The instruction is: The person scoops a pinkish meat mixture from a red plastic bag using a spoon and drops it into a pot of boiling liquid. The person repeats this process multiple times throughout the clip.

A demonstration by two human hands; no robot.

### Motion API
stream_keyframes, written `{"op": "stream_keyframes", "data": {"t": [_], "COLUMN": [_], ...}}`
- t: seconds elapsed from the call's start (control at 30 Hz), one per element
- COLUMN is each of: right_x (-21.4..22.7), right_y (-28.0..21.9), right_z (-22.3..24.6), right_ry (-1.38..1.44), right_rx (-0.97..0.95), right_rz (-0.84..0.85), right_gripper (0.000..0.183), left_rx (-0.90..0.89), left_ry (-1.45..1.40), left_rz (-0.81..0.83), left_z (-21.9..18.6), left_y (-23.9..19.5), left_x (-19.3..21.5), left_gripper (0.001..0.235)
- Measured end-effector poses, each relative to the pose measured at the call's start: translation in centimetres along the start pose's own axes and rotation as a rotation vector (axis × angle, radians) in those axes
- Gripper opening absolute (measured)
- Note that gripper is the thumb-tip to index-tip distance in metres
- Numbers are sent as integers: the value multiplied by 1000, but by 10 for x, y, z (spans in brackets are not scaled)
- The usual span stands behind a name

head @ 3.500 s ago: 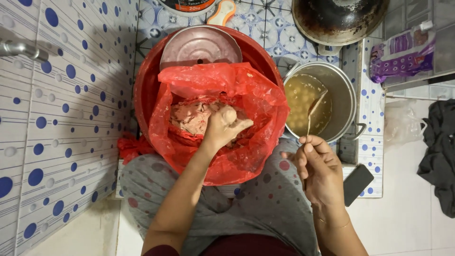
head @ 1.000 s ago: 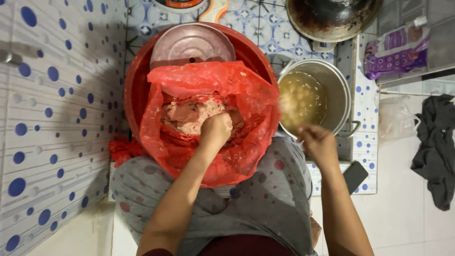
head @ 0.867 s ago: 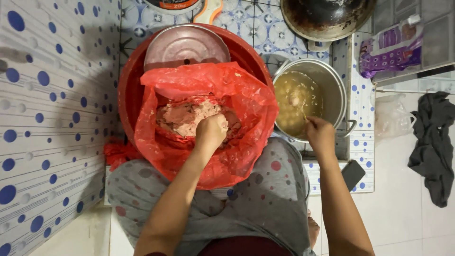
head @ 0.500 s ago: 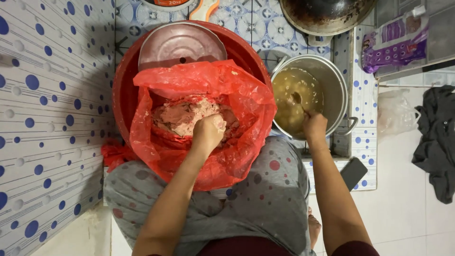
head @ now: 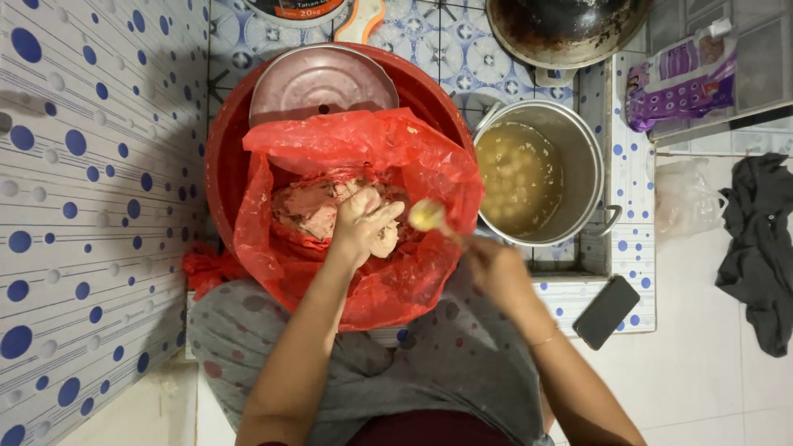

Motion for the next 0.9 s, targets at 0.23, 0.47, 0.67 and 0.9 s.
{"op": "stream_keyframes", "data": {"t": [0.23,0.47,0.67,0.9], "right_x": [-13,20,36,45], "right_y": [-5,7,9,-3], "right_z": [51,57,65,56], "right_ry": [54,360,50,120], "right_rx": [170,-15,57,-74], "right_rz": [208,300,332,271], "right_gripper": [23,23,22,25], "left_rx": [-134,-872,53,158], "left_ry": [173,840,214,-611], "left_rz": [213,358,-202,-269], "left_z": [-42,42,-6,-39], "left_y": [-18,-7,-9,3], "left_x": [-28,6,-23,-4], "left_gripper": [30,14,20,11]}}
Point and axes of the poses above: each hand's wrist, its own y-axis towards the middle knuckle, its own x-axis out of the back of the hand, z = x × y, the point moved 1 cm from there along y, towards the middle knuckle, and after that the axes turned 6 degrees about -y, right-handed, at the moved point
